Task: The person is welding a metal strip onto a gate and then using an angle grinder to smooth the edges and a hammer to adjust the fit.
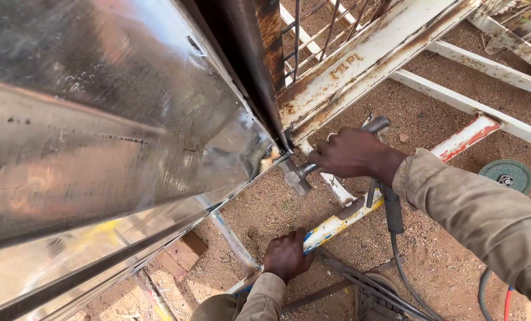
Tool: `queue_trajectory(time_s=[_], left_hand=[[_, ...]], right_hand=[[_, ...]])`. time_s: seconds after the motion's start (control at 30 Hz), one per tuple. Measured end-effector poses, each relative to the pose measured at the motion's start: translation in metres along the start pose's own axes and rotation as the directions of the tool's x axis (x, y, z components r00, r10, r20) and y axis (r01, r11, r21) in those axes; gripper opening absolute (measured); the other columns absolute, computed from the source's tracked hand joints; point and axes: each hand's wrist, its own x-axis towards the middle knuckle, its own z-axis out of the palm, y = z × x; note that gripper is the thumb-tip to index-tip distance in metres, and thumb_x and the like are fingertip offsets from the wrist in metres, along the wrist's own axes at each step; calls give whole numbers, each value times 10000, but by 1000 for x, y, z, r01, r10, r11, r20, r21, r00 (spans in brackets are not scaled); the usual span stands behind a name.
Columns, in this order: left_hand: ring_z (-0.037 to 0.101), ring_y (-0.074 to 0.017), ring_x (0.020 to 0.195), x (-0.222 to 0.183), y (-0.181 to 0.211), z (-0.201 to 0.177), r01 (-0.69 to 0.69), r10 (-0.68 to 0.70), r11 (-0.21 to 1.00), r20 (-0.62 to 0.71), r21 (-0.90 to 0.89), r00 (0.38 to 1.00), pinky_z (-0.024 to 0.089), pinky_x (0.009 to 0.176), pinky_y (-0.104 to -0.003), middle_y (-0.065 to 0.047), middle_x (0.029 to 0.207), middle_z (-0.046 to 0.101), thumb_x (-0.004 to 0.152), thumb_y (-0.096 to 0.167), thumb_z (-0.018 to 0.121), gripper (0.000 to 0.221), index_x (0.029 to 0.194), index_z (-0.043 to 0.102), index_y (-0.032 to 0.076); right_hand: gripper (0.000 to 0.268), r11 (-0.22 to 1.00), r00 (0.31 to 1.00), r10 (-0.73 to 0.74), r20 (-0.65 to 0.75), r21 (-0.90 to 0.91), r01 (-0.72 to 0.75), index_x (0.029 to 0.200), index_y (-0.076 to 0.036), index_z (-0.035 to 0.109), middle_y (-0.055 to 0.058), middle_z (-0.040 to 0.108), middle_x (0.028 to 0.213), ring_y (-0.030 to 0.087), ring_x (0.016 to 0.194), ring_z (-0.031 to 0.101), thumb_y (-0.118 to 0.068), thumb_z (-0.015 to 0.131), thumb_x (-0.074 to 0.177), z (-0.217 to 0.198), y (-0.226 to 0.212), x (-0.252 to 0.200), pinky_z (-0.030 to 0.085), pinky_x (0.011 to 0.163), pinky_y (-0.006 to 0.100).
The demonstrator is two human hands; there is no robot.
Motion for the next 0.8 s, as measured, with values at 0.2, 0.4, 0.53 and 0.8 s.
queue_trajectory(time_s=[0.2,0.4,0.53,0.8], left_hand=[[726,-379,840,-1,2,-3,2,-2,1000,-14,5,1000,588,747,-509,-237,1034,715,853,344,749,584,1295,552,15],[728,-378,866,0,2,-3,29,-29,1000,18,-7,999,578,802,-509,-235,1045,711,868,365,745,594,1310,537,26],[728,-366,875,0,6,-8,59,-58,998,84,-9,995,581,825,-495,-216,1024,721,899,390,716,573,1312,539,35],[727,-368,858,0,6,-6,34,-34,999,43,2,998,587,791,-487,-219,1016,715,871,385,738,609,1310,528,18]], right_hand=[[424,1000,996,18,90,15,-19,1072,-62,609,127,652,744,262,629,736,-457,456,1042,17,3,1,632,563,451],[422,998,999,-46,-12,-47,45,1026,-71,619,103,650,769,272,651,737,-464,464,1033,-11,16,1,627,554,444],[504,998,996,52,68,15,-53,1064,-84,610,112,663,790,282,661,749,-556,443,1003,-22,11,-5,628,576,453],[556,997,995,76,62,29,-78,1098,-78,624,143,692,821,277,669,750,-592,441,990,-21,15,-1,641,560,434]])
